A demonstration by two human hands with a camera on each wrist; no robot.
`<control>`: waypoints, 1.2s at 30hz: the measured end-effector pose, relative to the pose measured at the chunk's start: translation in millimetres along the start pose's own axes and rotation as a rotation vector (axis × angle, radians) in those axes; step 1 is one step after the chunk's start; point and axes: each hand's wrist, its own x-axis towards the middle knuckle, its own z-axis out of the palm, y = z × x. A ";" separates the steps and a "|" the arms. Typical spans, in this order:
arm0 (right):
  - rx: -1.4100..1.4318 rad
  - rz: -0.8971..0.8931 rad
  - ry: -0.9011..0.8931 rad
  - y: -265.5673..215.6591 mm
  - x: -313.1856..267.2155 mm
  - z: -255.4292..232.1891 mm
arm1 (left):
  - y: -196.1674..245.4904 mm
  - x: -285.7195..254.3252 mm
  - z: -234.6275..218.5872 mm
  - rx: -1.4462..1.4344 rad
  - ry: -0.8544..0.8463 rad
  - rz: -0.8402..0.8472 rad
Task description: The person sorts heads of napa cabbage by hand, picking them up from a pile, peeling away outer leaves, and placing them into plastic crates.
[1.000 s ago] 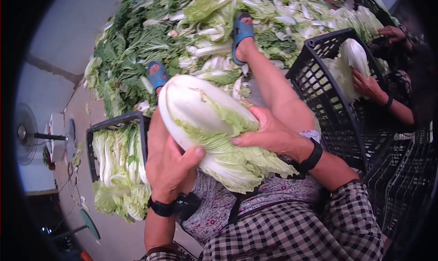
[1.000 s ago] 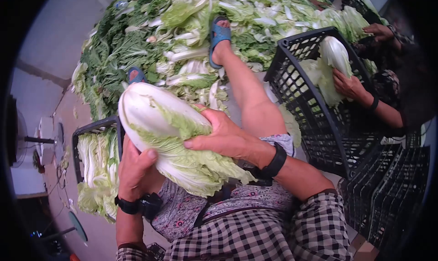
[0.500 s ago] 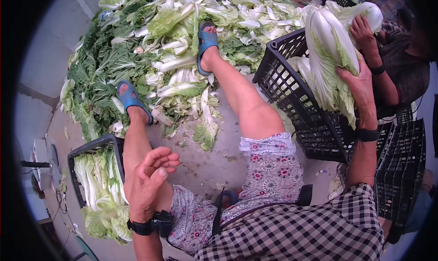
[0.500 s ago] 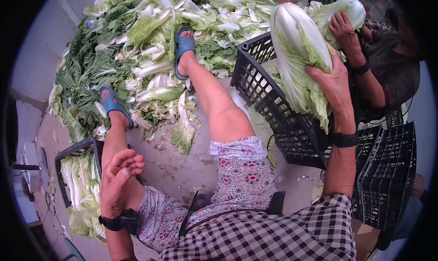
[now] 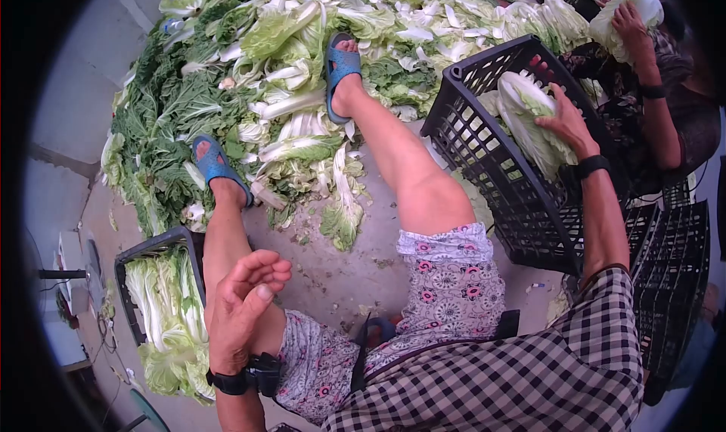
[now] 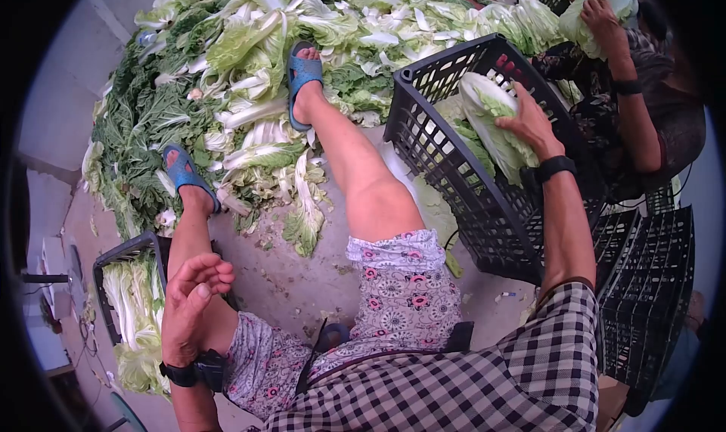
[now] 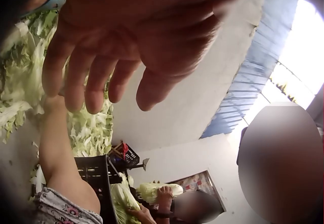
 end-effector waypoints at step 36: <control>0.555 -0.483 -0.672 -222.8 -119.1 56.9 | -55.2 -170.1 -141.9 0.728 0.474 -0.250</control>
